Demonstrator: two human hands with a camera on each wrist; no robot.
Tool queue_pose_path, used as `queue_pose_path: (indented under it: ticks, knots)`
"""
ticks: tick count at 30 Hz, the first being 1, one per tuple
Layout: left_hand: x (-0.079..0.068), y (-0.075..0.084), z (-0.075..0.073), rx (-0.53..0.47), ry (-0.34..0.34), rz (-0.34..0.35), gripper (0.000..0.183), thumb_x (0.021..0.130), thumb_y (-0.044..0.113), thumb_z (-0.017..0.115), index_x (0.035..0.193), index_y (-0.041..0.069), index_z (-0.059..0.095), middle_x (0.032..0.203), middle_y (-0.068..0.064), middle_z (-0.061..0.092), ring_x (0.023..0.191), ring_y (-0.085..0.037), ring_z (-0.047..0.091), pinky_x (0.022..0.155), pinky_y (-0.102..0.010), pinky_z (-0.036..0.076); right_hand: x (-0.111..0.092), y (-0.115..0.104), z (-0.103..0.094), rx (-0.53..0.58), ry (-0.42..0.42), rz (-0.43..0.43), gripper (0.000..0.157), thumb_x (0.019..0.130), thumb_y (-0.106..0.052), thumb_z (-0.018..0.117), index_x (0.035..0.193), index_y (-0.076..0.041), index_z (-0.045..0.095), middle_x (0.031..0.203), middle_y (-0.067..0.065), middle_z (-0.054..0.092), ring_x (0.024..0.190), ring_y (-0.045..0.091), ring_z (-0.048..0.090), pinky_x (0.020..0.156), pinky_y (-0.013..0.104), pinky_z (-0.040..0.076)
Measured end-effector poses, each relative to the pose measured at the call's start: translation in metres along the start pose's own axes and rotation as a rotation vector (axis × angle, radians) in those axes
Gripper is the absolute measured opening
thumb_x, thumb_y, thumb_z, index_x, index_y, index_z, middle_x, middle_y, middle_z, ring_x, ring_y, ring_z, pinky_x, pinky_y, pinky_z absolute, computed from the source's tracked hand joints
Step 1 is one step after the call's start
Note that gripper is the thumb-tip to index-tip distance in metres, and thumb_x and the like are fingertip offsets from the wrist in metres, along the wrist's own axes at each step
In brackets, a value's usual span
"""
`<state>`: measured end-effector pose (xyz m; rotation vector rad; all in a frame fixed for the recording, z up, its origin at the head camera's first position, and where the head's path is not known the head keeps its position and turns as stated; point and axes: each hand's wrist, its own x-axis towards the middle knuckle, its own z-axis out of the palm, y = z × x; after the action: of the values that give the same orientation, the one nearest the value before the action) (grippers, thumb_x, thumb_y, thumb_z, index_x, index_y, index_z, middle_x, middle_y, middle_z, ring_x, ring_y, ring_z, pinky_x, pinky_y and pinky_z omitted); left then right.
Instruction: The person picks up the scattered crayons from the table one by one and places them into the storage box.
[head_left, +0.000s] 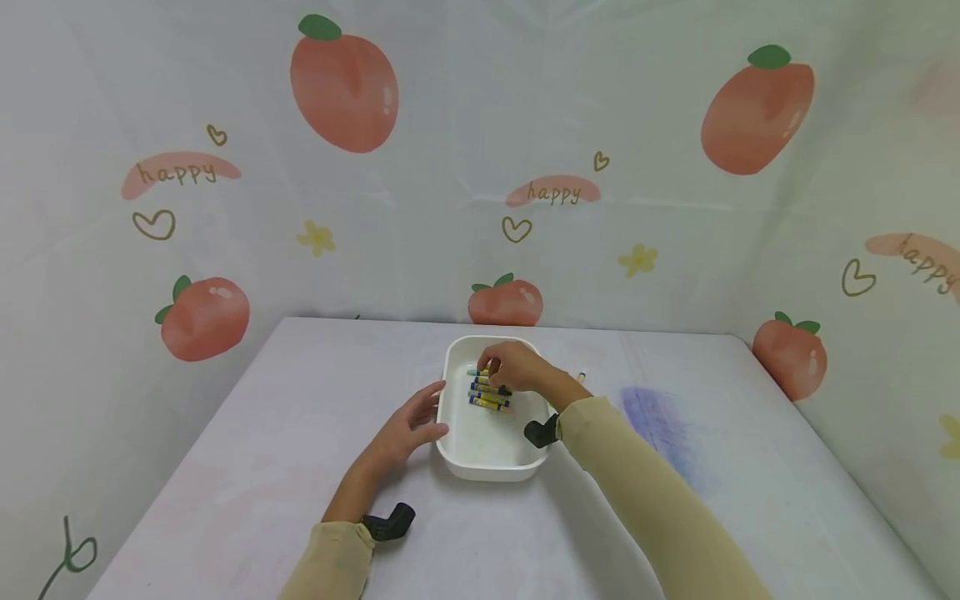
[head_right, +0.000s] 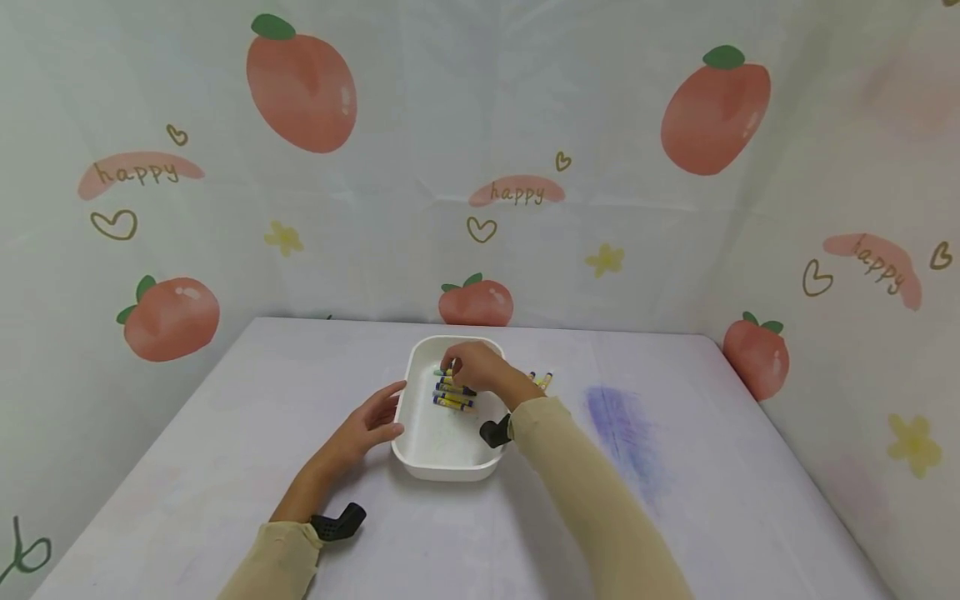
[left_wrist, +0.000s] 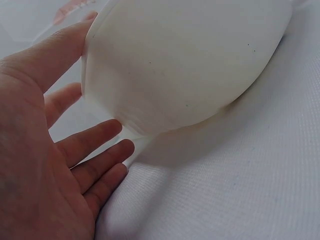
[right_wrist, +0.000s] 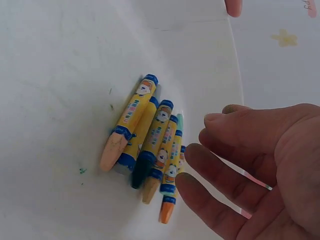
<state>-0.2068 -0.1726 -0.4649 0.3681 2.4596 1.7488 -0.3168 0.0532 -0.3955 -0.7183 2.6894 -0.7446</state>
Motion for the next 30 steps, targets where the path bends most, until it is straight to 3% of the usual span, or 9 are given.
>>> queue_pose_path:
  ticks: [8,19,30]
  knots:
    - [0.001,-0.002,0.0,0.004,-0.001,-0.001,0.068,0.09,0.023,0.068,0.151,0.021,0.036,0.144,-0.016,0.047,0.128,-0.034,0.047,0.107,-0.057,0.032,-0.004,0.002,-0.01,0.056,0.0,-0.012,0.026,0.087,-0.004,0.071,0.113,-0.008,0.069,0.091,0.001,0.064,0.088,0.02,0.059,0.077,0.028,0.054]
    - [0.0,-0.001,0.001,0.012,0.015,-0.025,0.068,0.089,0.026,0.07,0.15,0.024,0.038,0.144,-0.014,0.047,0.129,-0.034,0.046,0.107,-0.059,0.03,-0.02,0.011,-0.029,0.095,0.09,-0.021,0.025,0.088,-0.004,0.069,0.113,-0.006,0.068,0.091,0.002,0.065,0.087,0.02,0.06,0.074,0.03,0.054]
    - [-0.001,0.001,0.001,0.016,0.013,-0.021,0.068,0.09,0.025,0.069,0.15,0.024,0.038,0.144,-0.015,0.047,0.129,-0.034,0.046,0.106,-0.061,0.03,-0.035,0.04,-0.038,0.138,0.198,0.02,0.025,0.089,-0.006,0.069,0.114,-0.002,0.066,0.097,0.004,0.063,0.088,0.022,0.059,0.072,0.03,0.055]
